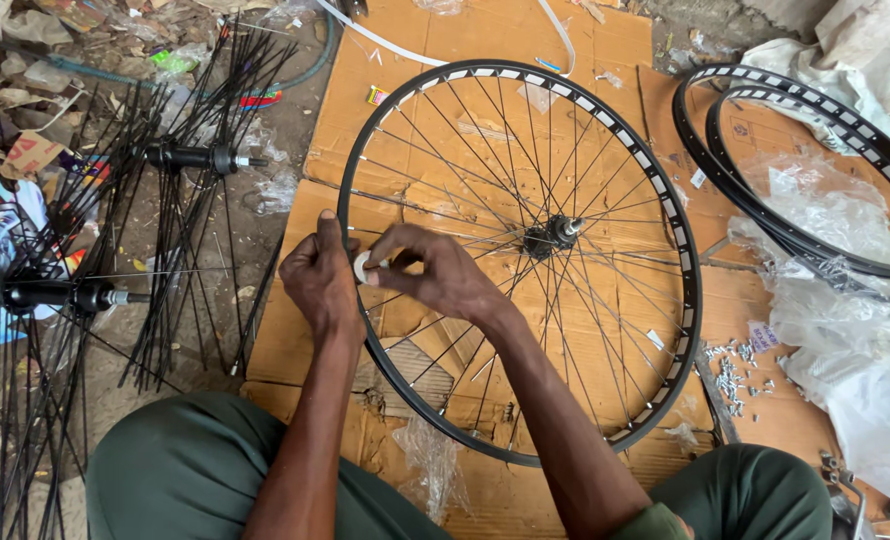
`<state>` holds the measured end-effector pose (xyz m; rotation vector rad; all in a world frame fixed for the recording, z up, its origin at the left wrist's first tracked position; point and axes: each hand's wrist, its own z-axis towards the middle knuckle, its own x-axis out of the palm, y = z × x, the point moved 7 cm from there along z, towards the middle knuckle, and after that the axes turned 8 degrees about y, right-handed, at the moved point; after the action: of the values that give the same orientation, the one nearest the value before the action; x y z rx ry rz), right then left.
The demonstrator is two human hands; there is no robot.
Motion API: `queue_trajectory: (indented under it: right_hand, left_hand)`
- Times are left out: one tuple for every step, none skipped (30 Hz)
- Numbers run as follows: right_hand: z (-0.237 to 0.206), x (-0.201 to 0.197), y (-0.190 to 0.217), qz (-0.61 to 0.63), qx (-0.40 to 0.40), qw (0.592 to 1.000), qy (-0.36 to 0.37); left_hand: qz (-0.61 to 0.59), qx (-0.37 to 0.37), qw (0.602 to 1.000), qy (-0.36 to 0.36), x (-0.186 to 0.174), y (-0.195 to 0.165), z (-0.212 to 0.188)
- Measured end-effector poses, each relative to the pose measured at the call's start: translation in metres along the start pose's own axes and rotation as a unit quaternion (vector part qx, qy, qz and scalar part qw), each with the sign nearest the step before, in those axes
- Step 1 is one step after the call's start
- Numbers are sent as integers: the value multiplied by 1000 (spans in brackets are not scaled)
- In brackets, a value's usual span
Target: The person sits on the floor and uses a spoke wrench to tighten the nipples on a bicycle wheel. They rotate the wheel and adjust multiple spokes to true the wheel.
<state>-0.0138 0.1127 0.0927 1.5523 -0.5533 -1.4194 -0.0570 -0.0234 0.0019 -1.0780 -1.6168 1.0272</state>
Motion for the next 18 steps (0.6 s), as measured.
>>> queue_trajectory:
  right_hand:
    - [1, -2, -7, -42, 58, 997, -9]
    - [1, -2, -13, -83, 116, 990, -19]
    - [1, -1, -18, -124, 173, 977, -29]
    - [4, 6, -20, -195, 195, 961, 2]
    - [5, 11, -22, -265, 217, 939, 34]
    - [4, 13, -25, -334, 238, 910, 65]
    - [4, 15, -25, -296, 224, 926, 72]
    - [3, 16, -26, -257, 208, 940, 79]
    - [1, 15, -26, -216, 193, 953, 86]
    - [0, 12, -18, -142, 119, 980, 69]
    - [0, 8, -9, -67, 45, 995, 51]
    - [-1, 5, 0, 7, -31, 999, 31]
    - [-1, 2, -3, -18, 0, 1000, 8]
    - [-1, -1, -6, -42, 29, 999, -15]
    - [0, -1, -8, -64, 57, 996, -37]
    - [3, 7, -13, -145, 121, 982, -7]
    - [4, 12, -19, -225, 183, 957, 22]
    - [2, 13, -24, -302, 244, 920, 51]
  left_hand:
    - [-3, 2, 1000, 3, 0, -1, 0]
    - [-5, 3, 1000, 6, 1, -1, 0]
    - [-7, 5, 1000, 11, 1, -2, 0]
    - [-6, 4, 1000, 10, 1, -2, 1]
    - [-4, 1, 1000, 8, 1, -2, 0]
    - [-3, -1, 1000, 7, 1, -1, 0]
    - [2, 0, 1000, 7, 1, -1, 1]
    - [7, 0, 1000, 6, 1, -1, 1]
    - [13, 1, 1000, 4, 0, -2, 1]
    - [10, -5, 1000, 5, -1, -1, 0]
    - [6, -10, 1000, 7, -1, 0, 1]
    - [1, -14, 1000, 10, 0, 1, 1]
    - [-10, -14, 1000, 16, 1, 1, 1]
    - [-19, -13, 1000, 20, 1, 2, 0]
    - [-28, -12, 999, 24, 1, 2, 0]
    - [-20, -7, 1000, 20, 1, 2, 1]
    - [-13, -3, 1000, 17, 0, 2, 1]
    - [-5, 1, 1000, 15, 0, 3, 1]
